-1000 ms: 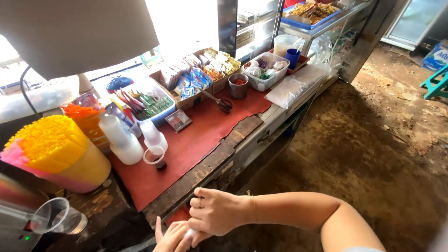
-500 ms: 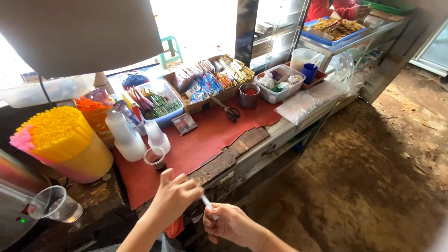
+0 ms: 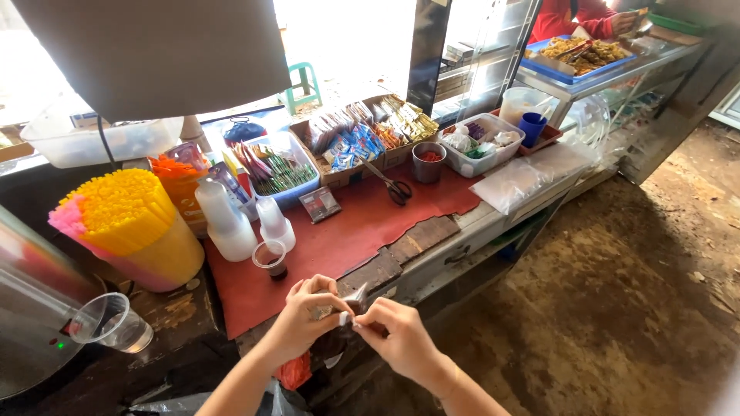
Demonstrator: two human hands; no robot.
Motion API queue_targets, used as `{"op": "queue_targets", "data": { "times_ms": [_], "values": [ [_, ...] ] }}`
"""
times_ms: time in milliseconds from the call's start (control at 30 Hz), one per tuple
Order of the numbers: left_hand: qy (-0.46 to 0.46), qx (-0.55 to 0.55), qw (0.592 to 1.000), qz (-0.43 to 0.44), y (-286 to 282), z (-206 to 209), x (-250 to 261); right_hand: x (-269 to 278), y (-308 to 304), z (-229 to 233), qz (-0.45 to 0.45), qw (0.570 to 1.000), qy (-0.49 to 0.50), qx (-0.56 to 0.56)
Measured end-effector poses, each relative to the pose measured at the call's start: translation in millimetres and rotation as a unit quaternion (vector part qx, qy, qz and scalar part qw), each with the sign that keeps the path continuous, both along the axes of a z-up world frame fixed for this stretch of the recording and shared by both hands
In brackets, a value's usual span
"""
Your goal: Serving and bagging fried snacks for a customer at an outdoor food stall.
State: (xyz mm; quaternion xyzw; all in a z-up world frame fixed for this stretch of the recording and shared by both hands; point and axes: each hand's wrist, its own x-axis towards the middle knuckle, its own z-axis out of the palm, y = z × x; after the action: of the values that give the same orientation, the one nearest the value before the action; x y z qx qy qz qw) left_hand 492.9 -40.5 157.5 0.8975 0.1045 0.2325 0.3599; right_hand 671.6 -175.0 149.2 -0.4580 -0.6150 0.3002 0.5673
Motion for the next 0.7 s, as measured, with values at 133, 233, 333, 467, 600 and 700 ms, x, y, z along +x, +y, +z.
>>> {"op": "queue_targets", "data": {
  "times_ms": [133, 233, 333, 467, 600, 700],
  "values": [
    [0.016, -0.036, 0.976, 0.214, -19, -41, 9, -15, 5, -13, -0.144, 0.981, -0.133, 0.002],
    [0.017, 0.032, 0.964, 0.264, -31, -62, 12, -25, 6, -22, -0.165, 0.980, -0.095, -0.057],
    [0.030, 0.093, 0.955, 0.278, -38, -75, 11, -37, 4, -44, -0.200, 0.973, -0.109, -0.046],
    [0.115, 0.103, 0.932, 0.327, -38, -109, 13, -42, 11, -76, -0.288, 0.938, -0.193, -0.006],
    [0.058, 0.019, 0.930, 0.363, -24, -188, 11, -42, 12, -86, -0.316, 0.926, -0.204, 0.013],
    [-0.023, -0.105, 0.938, 0.329, -22, -206, 3, -43, 11, -90, -0.331, 0.910, -0.236, 0.083]
  ]
}}
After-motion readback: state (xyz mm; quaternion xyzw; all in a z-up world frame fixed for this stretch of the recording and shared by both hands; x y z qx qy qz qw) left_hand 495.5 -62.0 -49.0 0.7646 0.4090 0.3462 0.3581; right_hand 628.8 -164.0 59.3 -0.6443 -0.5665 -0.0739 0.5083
